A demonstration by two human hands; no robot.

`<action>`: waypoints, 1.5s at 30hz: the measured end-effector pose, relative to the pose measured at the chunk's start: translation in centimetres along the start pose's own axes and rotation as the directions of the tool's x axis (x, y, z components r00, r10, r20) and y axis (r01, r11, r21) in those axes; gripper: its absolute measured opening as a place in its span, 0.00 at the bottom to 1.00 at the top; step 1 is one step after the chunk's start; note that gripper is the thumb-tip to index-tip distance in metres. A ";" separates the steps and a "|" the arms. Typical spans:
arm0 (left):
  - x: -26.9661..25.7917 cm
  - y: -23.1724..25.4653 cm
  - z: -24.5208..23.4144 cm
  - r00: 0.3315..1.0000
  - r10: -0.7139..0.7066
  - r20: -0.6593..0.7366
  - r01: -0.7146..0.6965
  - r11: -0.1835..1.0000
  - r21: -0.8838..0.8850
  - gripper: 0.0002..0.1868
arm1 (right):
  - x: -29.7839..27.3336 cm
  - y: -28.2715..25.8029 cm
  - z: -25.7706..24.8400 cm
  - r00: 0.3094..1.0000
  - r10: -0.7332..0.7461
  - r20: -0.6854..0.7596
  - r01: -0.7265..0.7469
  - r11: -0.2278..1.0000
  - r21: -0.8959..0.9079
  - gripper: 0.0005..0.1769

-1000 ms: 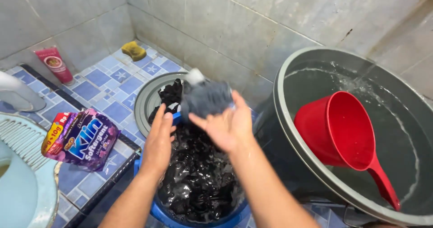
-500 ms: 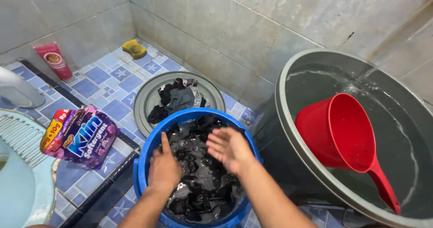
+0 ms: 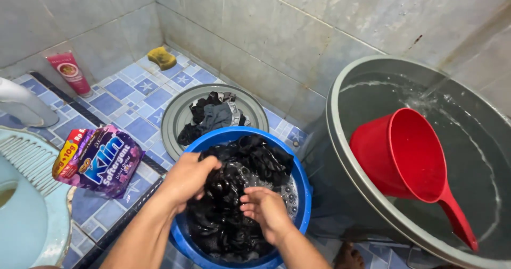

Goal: The person is washing dark-colored clothes by hand in a blue bucket filled with soapy water.

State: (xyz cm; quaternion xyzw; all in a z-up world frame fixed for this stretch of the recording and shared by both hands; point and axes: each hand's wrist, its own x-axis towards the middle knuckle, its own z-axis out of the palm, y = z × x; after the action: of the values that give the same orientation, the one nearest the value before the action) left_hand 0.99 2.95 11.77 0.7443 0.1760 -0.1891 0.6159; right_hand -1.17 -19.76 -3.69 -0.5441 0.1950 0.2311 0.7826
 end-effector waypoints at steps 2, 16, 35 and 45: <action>-0.1 0.2 0.1 0.987 0.118 0.105 -0.097 0.977 -0.191 0.11 | -2.8 -2.1 3.3 0.998 -0.060 0.011 0.061 0.987 -0.148 0.25; -1.5 1.9 1.5 0.732 0.547 0.406 0.095 0.509 -0.856 0.14 | -3.7 -4.8 6.9 0.842 -0.522 0.133 0.537 0.836 -0.114 0.22; 4.3 -3.6 2.5 0.851 0.515 -0.106 -0.516 0.856 0.017 0.06 | -13.2 -23.4 8.4 0.766 -0.641 -0.045 0.472 0.609 -0.637 0.09; -6.1 6.4 0.9 0.541 0.818 -0.193 -0.781 0.404 -0.476 0.05 | -13.7 -23.9 7.1 0.932 -0.331 -0.150 0.216 0.837 -0.503 0.13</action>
State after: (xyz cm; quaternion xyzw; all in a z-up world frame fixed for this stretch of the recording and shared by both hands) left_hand -1.22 0.78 20.07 0.5377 -0.1801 0.1558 0.8088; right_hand 1.75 -22.33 24.51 -0.7656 0.1412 0.0922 0.6208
